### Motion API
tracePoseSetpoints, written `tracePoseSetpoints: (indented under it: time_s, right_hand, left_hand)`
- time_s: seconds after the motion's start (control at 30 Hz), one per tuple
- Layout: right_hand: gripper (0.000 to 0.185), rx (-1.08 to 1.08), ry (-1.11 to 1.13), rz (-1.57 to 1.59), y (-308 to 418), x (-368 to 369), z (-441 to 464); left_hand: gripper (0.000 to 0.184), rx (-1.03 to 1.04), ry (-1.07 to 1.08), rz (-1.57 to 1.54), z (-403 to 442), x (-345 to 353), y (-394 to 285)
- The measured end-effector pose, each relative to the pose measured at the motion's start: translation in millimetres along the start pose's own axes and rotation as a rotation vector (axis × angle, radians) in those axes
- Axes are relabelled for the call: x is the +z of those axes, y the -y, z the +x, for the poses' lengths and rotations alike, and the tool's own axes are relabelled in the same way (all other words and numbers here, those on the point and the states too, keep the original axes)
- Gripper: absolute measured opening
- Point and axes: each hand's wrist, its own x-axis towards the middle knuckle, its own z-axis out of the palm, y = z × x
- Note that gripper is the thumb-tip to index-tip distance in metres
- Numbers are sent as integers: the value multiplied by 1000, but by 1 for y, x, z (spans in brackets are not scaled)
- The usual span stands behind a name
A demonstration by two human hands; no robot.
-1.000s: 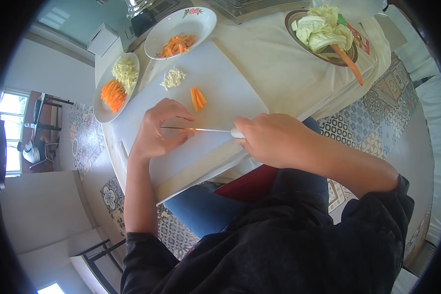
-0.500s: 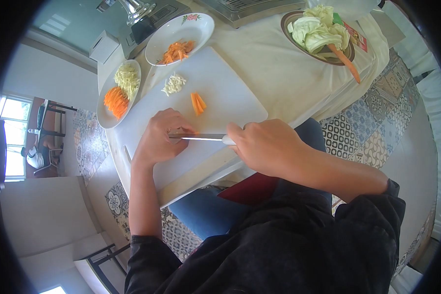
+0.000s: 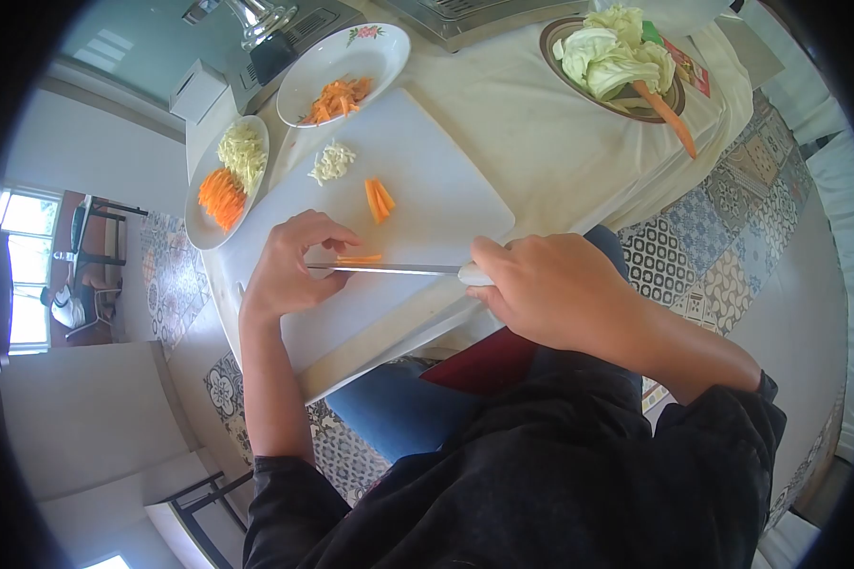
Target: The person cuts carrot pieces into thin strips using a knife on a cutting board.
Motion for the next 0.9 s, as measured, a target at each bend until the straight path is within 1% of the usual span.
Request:
tracePoseSetpoints:
  time_s: [0.03,0.13,0.23,0.27,0.37,0.4,0.5,0.6,0.7,0.8,0.9]
  right_hand:
    - [24,14,9,5,0,-2,-1]
    - [23,47,-26,42,-6,-10,-7]
    - [22,99,-100,43,-19,-23,-18]
    - [22,169,-56,30,-18,-35,-23]
    - [24,256,-79,13,-27,-44,-39]
    - [24,314,-70,77,-28,-45,-43]
    - [23,387,-60,172,-31,-50,-51]
    - [24,436,-71,174,-31,-51,-51]
    - [24,372,-86,140,-33,-48,-50]
    - [24,361,-66,181,-31,-48,-47]
    - [24,363,-58,183,-28,-49,-44]
  left_hand:
    - [37,-7,0,-5,0,-3,-1]
    - [37,253,-207,-115,3,-13,5]
    - [36,169,-527,-181,1,-9,16]
    - [27,34,-630,-200,1,-4,15]
    - [23,-85,-618,121,4,4,13]
    - [21,-68,-557,201,5,8,12]
    - [26,171,-361,314,14,21,8]
    - [34,210,-257,391,18,34,6]
    - [40,104,-295,338,18,33,0]
    - [37,20,-346,299,16,32,1]
    - [32,105,-325,343,15,29,11]
